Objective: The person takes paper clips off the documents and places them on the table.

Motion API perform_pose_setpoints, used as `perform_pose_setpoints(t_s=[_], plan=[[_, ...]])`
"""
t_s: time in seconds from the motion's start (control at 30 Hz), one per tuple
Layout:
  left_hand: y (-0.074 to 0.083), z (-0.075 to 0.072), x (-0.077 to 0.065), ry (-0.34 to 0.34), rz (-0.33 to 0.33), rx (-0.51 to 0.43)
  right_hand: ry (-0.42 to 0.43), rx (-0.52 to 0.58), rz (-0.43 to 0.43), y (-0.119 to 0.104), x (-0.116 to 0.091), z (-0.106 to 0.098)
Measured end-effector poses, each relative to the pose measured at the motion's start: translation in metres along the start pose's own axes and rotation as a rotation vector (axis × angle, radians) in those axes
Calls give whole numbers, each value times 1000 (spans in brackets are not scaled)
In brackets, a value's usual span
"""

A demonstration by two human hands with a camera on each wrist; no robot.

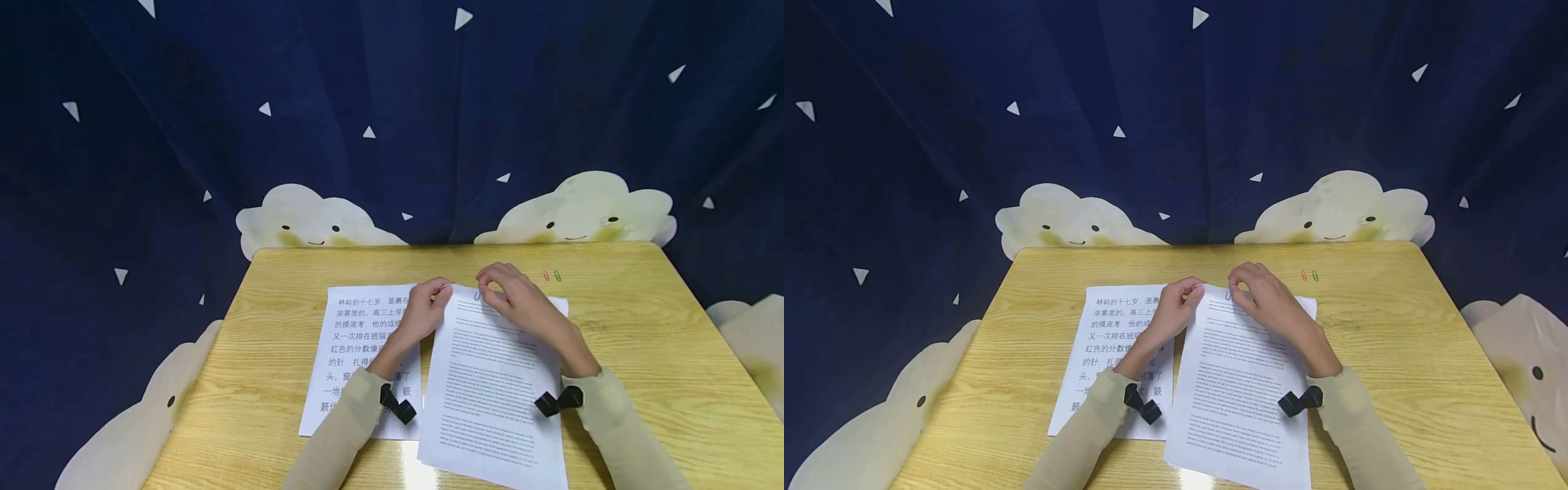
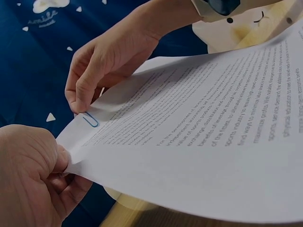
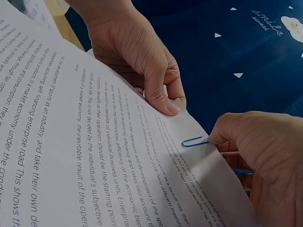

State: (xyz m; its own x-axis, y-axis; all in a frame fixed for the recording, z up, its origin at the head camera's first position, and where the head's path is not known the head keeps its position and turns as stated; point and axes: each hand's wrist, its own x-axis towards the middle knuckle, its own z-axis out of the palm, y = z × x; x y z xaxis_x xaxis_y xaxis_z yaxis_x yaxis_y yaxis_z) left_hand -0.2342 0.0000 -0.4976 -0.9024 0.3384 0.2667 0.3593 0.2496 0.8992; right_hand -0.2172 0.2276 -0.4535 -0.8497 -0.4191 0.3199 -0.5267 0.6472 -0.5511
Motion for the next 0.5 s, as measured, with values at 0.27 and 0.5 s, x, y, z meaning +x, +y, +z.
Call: perform_pose_setpoints(t_s=[0.27, 0.5], plan=[[7, -2, -1, -13, -19, -36, 1, 0, 5, 0, 0, 0], [1, 1, 0, 4, -9, -35, 1, 4, 8, 0, 0, -2]])
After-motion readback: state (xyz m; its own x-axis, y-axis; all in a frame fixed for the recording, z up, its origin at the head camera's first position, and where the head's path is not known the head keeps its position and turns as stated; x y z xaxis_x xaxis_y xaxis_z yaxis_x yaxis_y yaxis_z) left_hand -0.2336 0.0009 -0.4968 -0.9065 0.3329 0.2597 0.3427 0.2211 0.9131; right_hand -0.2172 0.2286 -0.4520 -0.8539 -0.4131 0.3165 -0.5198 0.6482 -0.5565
